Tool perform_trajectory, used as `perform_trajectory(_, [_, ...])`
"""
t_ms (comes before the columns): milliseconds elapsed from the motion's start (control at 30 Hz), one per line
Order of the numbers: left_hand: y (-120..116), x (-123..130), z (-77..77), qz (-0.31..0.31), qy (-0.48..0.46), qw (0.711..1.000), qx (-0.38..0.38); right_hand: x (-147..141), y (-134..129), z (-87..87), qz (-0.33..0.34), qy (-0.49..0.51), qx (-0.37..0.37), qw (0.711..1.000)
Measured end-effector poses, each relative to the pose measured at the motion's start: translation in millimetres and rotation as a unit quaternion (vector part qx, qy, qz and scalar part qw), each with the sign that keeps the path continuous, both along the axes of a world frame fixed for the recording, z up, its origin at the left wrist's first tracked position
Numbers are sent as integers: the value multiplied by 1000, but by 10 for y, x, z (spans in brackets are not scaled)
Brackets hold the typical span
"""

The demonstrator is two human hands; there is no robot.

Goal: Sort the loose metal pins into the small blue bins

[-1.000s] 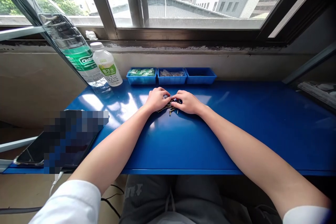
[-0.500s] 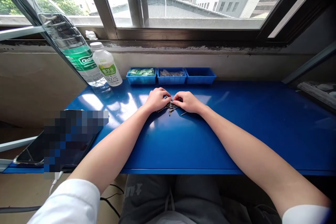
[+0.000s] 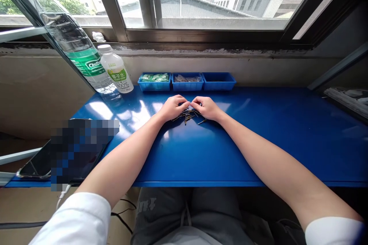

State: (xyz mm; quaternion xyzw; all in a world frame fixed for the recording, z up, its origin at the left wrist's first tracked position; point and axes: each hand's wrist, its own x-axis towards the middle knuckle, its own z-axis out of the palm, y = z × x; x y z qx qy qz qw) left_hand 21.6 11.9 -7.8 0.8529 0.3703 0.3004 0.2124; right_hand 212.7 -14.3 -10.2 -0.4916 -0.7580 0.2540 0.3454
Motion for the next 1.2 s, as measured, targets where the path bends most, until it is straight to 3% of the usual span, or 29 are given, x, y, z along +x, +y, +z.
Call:
perform_trajectory(467, [-5, 6, 1, -16, -25, 999, 13, -5, 33, -31, -39, 54, 46, 997])
perform_trajectory(700, [14, 14, -9, 9, -23, 999, 21, 15, 30, -11, -24, 91, 20, 995])
perform_trajectory(867, [6, 18, 2, 26, -20, 999, 3, 44, 20, 4, -19, 81, 11, 996])
perform_trajectory(1067, [3, 8, 15, 1, -31, 999, -20, 48, 14, 5, -30, 45, 78, 996])
perform_trajectory(1200, [-2, 8, 19, 2, -30, 999, -14, 70, 23, 13, 2, -6, 106, 994])
